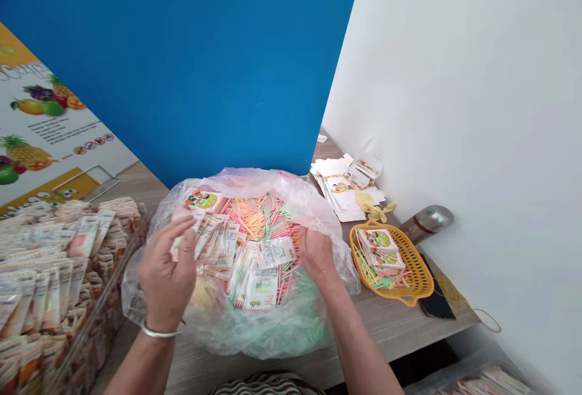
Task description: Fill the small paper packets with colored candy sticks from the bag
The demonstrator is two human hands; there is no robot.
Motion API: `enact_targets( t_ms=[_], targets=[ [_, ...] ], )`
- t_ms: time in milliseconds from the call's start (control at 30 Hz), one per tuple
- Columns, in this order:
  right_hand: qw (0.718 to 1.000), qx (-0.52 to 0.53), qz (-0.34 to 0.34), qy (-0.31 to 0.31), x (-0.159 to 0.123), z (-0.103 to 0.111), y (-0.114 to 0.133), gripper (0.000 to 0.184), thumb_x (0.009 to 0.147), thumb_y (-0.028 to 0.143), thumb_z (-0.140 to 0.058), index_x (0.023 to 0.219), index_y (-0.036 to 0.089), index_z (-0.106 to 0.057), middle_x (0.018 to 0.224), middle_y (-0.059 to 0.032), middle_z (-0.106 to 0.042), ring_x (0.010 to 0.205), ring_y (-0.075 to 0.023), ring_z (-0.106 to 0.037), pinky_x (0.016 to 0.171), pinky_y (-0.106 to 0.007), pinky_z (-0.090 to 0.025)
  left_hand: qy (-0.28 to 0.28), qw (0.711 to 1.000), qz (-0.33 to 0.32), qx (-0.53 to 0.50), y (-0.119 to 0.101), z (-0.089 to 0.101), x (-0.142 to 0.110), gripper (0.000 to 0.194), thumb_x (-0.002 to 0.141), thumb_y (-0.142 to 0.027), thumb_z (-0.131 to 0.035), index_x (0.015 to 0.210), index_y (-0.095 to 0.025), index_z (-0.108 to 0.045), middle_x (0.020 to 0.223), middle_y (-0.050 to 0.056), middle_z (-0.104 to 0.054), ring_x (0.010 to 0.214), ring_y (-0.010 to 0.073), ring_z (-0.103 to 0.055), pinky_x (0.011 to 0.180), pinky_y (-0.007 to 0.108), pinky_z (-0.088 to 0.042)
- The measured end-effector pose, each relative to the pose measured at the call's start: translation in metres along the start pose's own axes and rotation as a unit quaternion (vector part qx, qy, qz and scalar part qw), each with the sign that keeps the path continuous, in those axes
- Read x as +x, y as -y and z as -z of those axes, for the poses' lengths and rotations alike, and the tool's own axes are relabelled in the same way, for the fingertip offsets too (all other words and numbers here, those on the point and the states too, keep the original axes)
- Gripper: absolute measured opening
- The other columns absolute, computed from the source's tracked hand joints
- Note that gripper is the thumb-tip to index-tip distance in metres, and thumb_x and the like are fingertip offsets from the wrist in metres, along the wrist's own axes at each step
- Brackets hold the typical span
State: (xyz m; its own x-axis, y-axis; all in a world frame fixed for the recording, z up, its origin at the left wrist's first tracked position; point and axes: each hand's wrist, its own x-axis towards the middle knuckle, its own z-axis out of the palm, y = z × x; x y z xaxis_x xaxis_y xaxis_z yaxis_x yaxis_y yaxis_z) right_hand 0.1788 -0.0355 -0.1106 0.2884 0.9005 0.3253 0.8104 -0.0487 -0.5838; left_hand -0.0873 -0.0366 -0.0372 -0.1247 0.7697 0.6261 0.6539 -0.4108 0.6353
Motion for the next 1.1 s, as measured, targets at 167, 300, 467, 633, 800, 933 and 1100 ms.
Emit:
enact_targets(
  t_ms=[167,300,467,633,800,933,1100],
  targets=[
    [0.966,0.198,0.049,0.159,-0.022,0.025,0.047,0.030,0.102,0.042,-0.035,0.095,0.022,-0.056,0.090,-0.0074,-0.066,0.083,-0.0229,-0.058,0.077,-0.037,-0.046,0.225,0.932,0.185,-0.215,-0.038,-0.035,-0.025,0.040,0.095,-0.042,-0.055,0.127,-0.022,-0.067,0.132,0.008,-0.069,0.123,0.0244,-0.063,0.108,0.039,-0.047],
    [0.902,0.343,0.027,0.262,-0.040,0.017,0.070,0.020,0.098,0.041,-0.048,0.091,0.023,-0.055,0.082,-0.0003,-0.062,0.074,-0.0181,-0.054,0.068,-0.030,-0.043,0.317,0.858,0.251,-0.317,-0.048,-0.057,-0.029,0.041,0.099,-0.046,-0.048,0.119,-0.021,-0.074,0.126,0.009,-0.072,0.122,0.0264,-0.064,0.111,0.042,-0.044],
    [0.876,0.445,-0.083,0.164,-0.046,0.001,0.078,0.043,0.096,0.057,-0.049,0.069,0.024,-0.048,0.062,0.0028,-0.050,0.060,-0.0158,-0.046,0.061,-0.030,-0.040,0.211,0.840,0.310,-0.393,-0.056,-0.059,-0.038,0.042,0.095,-0.047,-0.059,0.132,-0.028,-0.066,0.148,0.005,-0.057,0.141,0.0230,-0.047,0.119,0.037,-0.036],
    [0.913,0.405,-0.001,0.040,-0.046,0.003,0.086,0.032,0.098,0.048,-0.049,0.086,0.024,-0.066,0.091,-0.0050,-0.069,0.097,-0.0232,-0.062,0.094,-0.040,-0.046,0.165,0.665,0.477,-0.551,-0.066,-0.060,-0.055,0.051,0.092,-0.059,-0.058,0.127,-0.021,-0.064,0.138,0.010,-0.063,0.130,0.0267,-0.058,0.103,0.037,-0.052],
    [0.938,0.341,0.046,-0.033,-0.049,-0.005,0.081,0.014,0.091,0.036,-0.063,0.083,0.025,-0.068,0.099,-0.0056,-0.071,0.120,-0.0257,-0.058,0.110,-0.047,-0.038,0.174,0.572,0.513,-0.616,-0.071,-0.062,-0.060,0.041,0.092,-0.053,-0.060,0.114,-0.020,-0.068,0.119,0.008,-0.071,0.116,0.0244,-0.065,0.096,0.036,-0.056],
    [0.929,0.366,0.036,-0.028,-0.051,-0.009,0.076,0.013,0.093,0.032,-0.059,0.090,0.025,-0.070,0.105,-0.0061,-0.071,0.123,-0.0238,-0.056,0.109,-0.045,-0.041,0.169,0.558,0.502,-0.639,-0.071,-0.062,-0.060,0.039,0.093,-0.051,-0.061,0.109,-0.017,-0.069,0.120,0.010,-0.070,0.120,0.0241,-0.063,0.098,0.034,-0.054],
    [0.932,0.355,0.068,-0.035,-0.052,-0.006,0.074,0.024,0.095,0.032,-0.057,0.073,0.024,-0.064,0.115,-0.0066,-0.071,0.127,-0.0240,-0.052,0.114,-0.049,-0.035,0.165,0.547,0.519,-0.635,-0.069,-0.059,-0.065,0.042,0.097,-0.051,-0.054,0.112,-0.015,-0.069,0.120,0.011,-0.070,0.118,0.0234,-0.064,0.098,0.034,-0.054]
  ],
)
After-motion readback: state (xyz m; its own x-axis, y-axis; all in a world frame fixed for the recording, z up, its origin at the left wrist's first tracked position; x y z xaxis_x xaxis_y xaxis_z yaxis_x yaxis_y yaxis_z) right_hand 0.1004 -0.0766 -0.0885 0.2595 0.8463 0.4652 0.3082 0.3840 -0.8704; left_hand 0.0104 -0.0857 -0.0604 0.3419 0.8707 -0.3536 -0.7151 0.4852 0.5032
